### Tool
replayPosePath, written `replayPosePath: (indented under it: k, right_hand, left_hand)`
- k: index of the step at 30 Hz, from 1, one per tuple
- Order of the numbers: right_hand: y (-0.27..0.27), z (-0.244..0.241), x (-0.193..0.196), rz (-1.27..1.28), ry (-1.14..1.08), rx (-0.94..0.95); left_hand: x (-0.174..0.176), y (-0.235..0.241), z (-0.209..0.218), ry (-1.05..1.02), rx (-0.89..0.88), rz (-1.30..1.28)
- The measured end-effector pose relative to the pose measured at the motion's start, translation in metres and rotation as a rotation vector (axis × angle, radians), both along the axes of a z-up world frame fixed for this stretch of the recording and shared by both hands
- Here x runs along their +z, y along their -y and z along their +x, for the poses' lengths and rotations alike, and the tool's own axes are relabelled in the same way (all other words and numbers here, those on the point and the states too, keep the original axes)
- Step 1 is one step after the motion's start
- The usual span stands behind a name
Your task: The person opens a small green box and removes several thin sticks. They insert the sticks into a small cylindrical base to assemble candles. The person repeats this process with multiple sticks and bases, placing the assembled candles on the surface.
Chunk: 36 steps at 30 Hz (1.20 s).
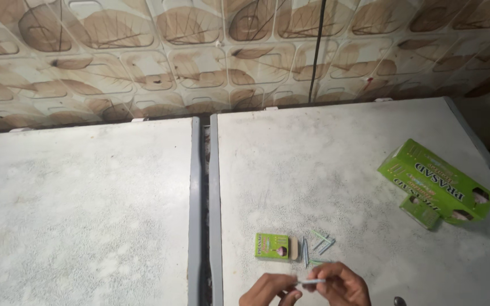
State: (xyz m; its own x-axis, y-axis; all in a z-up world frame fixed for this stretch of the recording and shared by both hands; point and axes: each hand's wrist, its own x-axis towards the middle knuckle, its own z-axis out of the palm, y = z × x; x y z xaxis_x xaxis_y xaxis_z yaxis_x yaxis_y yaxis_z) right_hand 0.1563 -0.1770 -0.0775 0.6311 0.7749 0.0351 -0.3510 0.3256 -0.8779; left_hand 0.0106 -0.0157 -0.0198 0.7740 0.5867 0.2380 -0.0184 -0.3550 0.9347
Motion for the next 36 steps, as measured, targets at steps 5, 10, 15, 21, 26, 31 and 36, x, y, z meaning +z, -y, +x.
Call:
replayPosePath:
  k: [5, 10, 15, 21, 26, 31, 36]
  right_hand:
    - [-0.004, -0.011, 0.052, -0.13, 0.057, -0.075]
    - [-0.009, -0.005, 0.118, 0.013, 0.396, -0.114]
    - [-0.022, -0.014, 0.162, -0.129, 0.454, -0.197]
    - [-0.027, -0.018, 0.169, -0.245, 0.462, -0.263]
    - [-0.03, -0.01, 0.158, -0.23, 0.521, -0.267]
    - [-0.053, 0.014, 0.114, -0.494, 0.597, -0.398]
    - [-0.059, 0.023, 0.068, -0.791, 0.714, -0.354]
  left_hand:
    - [0.049, -0.007, -0.01, 0.149, 0.041, 0.114]
    - [0.102, -0.011, -0.016, 0.154, 0.028, 0.108]
    - [0.126, -0.012, -0.01, 0.117, 0.08, 0.02]
    - [0.122, -0.012, -0.014, 0.062, 0.101, 0.015]
    - [0.114, -0.017, -0.007, 0.086, 0.073, -0.031]
    - [0.079, -0.041, 0.016, -0.154, 0.044, 0.219]
    - [0.028, -0.055, 0.033, -0.576, -0.15, 0.471]
